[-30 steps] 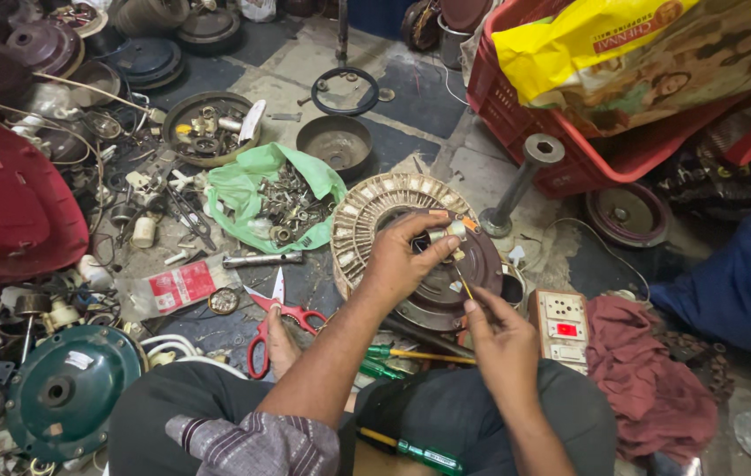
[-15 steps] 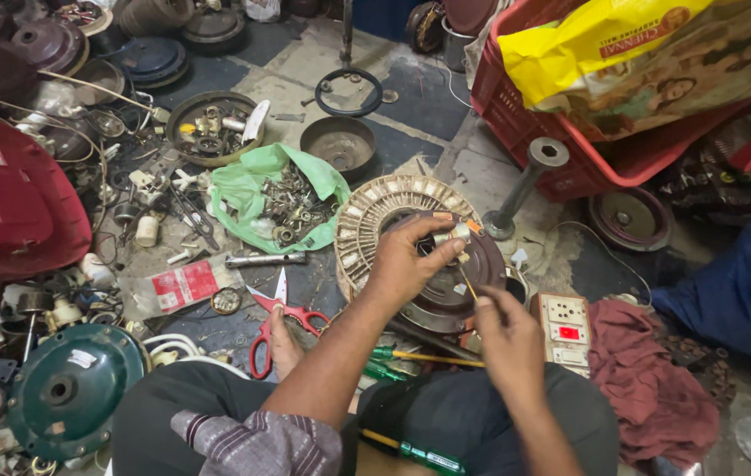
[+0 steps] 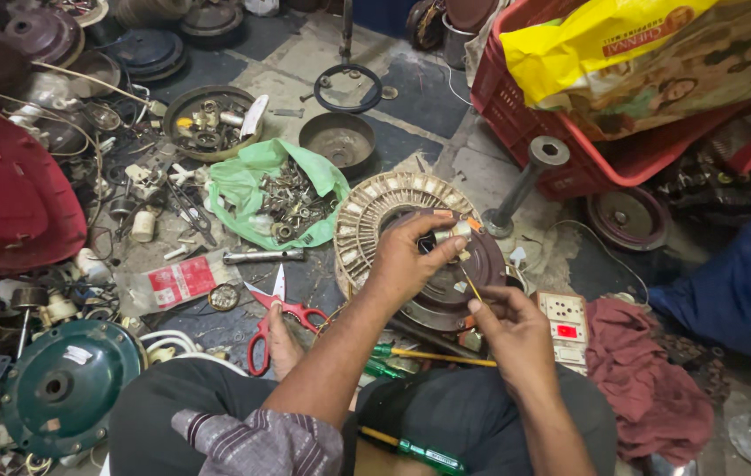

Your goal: The person sits on the floor and uses a screwdriver to adjust components on a disassembled electric motor. They then connect wires to a power strip and test the motor, which begins to spin.

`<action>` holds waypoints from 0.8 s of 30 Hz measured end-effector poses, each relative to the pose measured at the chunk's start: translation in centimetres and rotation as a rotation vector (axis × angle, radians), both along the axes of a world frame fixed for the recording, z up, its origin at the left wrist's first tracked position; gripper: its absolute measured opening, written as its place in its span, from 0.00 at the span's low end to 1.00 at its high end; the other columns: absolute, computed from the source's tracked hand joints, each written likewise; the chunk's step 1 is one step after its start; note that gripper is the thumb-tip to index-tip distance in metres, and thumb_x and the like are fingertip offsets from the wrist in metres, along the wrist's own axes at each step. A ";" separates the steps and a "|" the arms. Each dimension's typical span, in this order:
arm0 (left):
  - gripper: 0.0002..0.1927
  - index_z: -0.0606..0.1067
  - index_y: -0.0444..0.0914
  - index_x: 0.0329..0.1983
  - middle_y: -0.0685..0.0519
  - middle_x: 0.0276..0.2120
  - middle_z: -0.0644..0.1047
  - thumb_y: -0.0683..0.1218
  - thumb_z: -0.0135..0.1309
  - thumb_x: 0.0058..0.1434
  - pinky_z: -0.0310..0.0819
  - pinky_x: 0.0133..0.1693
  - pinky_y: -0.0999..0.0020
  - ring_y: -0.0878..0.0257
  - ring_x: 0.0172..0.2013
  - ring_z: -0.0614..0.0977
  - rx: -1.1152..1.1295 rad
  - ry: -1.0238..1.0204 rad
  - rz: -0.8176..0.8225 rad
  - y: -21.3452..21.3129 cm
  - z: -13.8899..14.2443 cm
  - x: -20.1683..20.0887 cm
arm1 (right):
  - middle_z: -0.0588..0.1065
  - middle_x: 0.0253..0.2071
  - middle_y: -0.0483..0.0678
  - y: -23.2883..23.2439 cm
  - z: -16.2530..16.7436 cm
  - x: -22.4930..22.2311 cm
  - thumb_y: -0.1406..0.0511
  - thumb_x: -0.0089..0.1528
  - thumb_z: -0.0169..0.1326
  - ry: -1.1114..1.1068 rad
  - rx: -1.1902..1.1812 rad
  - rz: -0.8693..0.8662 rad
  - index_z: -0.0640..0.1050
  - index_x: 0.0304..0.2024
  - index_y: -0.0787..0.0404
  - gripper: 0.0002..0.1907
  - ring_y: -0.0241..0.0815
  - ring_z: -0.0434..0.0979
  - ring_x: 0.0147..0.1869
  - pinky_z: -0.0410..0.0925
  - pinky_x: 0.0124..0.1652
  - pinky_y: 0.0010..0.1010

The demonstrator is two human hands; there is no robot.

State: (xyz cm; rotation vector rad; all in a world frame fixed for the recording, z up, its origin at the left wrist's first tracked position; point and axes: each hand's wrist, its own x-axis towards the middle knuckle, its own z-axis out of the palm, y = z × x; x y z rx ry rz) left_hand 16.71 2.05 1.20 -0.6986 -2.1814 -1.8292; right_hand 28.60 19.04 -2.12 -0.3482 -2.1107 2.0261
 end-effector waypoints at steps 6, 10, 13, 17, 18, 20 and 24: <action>0.18 0.81 0.37 0.49 0.48 0.51 0.83 0.49 0.67 0.58 0.75 0.55 0.66 0.59 0.53 0.84 0.014 -0.013 -0.015 -0.2 0.0 0.2 | 0.78 0.30 0.43 -0.2 0.3 0.0 0.64 0.65 0.56 -0.145 -0.041 -0.082 0.79 0.51 0.65 0.15 0.27 0.69 0.25 0.60 0.22 0.20; 0.18 0.81 0.37 0.49 0.48 0.50 0.83 0.49 0.67 0.58 0.74 0.56 0.65 0.58 0.53 0.83 -0.002 -0.006 -0.009 -0.1 0.2 0.2 | 0.76 0.27 0.44 -0.1 0.6 0.1 0.62 0.65 0.55 -0.220 -0.123 -0.078 0.79 0.52 0.63 0.16 0.29 0.65 0.21 0.56 0.19 0.22; 0.18 0.81 0.37 0.49 0.48 0.50 0.83 0.49 0.67 0.58 0.74 0.56 0.65 0.58 0.53 0.83 -0.008 0.000 -0.006 -0.1 0.3 0.2 | 0.77 0.29 0.44 -0.1 0.5 0.2 0.63 0.63 0.58 -0.169 -0.032 -0.078 0.79 0.52 0.64 0.16 0.28 0.66 0.23 0.57 0.20 0.21; 0.18 0.82 0.37 0.48 0.48 0.50 0.83 0.50 0.67 0.58 0.75 0.56 0.65 0.58 0.53 0.83 0.001 0.012 -0.004 -0.1 0.3 0.3 | 0.76 0.27 0.47 -0.1 0.4 0.1 0.62 0.65 0.54 -0.228 -0.164 -0.076 0.79 0.51 0.64 0.16 0.31 0.65 0.20 0.55 0.17 0.22; 0.18 0.82 0.37 0.48 0.48 0.51 0.83 0.50 0.67 0.58 0.75 0.56 0.66 0.59 0.53 0.84 0.005 0.012 -0.007 -0.1 0.3 0.3 | 0.77 0.29 0.46 -0.1 0.3 0.2 0.63 0.64 0.56 -0.186 -0.117 -0.074 0.79 0.51 0.64 0.16 0.29 0.66 0.21 0.56 0.17 0.21; 0.18 0.81 0.38 0.49 0.49 0.50 0.83 0.50 0.67 0.58 0.75 0.55 0.66 0.59 0.53 0.84 -0.006 -0.009 -0.006 -0.1 0.3 0.3 | 0.78 0.32 0.43 0.0 0.2 0.2 0.65 0.62 0.59 -0.103 -0.019 -0.069 0.78 0.51 0.66 0.16 0.26 0.68 0.24 0.57 0.19 0.19; 0.18 0.81 0.38 0.49 0.48 0.50 0.83 0.50 0.67 0.57 0.75 0.55 0.65 0.59 0.52 0.84 -0.007 -0.045 -0.014 -0.1 0.2 0.3 | 0.77 0.28 0.47 0.1 0.3 0.1 0.63 0.65 0.55 -0.199 -0.132 -0.065 0.78 0.51 0.64 0.15 0.30 0.65 0.20 0.55 0.16 0.21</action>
